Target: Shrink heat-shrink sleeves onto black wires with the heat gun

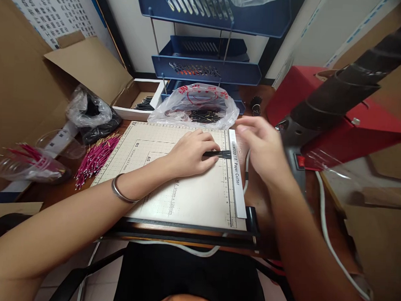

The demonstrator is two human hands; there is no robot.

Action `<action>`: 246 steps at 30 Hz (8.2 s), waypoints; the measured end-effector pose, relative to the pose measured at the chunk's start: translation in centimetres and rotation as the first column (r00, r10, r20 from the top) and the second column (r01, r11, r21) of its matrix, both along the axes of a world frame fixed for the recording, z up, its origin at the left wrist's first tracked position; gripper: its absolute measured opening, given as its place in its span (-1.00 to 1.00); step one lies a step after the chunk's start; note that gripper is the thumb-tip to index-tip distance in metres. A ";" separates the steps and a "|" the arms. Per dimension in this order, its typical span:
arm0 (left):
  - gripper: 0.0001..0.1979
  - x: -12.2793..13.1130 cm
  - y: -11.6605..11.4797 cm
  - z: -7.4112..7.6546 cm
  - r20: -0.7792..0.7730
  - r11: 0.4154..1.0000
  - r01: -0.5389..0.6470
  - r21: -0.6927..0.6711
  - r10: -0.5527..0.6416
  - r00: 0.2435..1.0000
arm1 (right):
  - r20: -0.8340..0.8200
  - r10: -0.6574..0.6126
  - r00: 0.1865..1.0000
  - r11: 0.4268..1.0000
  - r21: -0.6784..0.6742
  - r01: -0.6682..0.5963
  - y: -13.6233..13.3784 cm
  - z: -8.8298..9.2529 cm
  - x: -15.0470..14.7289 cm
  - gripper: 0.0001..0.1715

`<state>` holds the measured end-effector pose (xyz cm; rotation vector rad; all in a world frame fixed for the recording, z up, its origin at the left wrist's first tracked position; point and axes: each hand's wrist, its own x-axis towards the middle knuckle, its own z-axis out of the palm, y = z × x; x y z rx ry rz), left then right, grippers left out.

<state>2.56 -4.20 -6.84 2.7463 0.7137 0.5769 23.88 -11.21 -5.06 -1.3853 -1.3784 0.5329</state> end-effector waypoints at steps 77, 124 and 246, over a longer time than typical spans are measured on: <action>-0.79 -3.4 3.5 1.0 0.029 0.973 0.141 -0.185 -0.138 0.990 | 0.242 0.136 0.961 0.930 -0.365 -0.040 -1.3 -2.5 -1.9 -0.90; -0.78 -3.5 3.9 0.8 0.085 0.958 0.145 -0.249 -0.128 0.988 | 0.219 0.129 0.967 0.931 -0.363 -0.042 -1.3 -2.5 -2.1 -0.92; -0.82 -2.8 2.1 1.2 0.110 0.950 0.254 -0.179 -0.237 0.965 | -0.236 -0.010 0.972 0.984 -0.176 -0.033 0.4 -5.2 -1.0 -0.52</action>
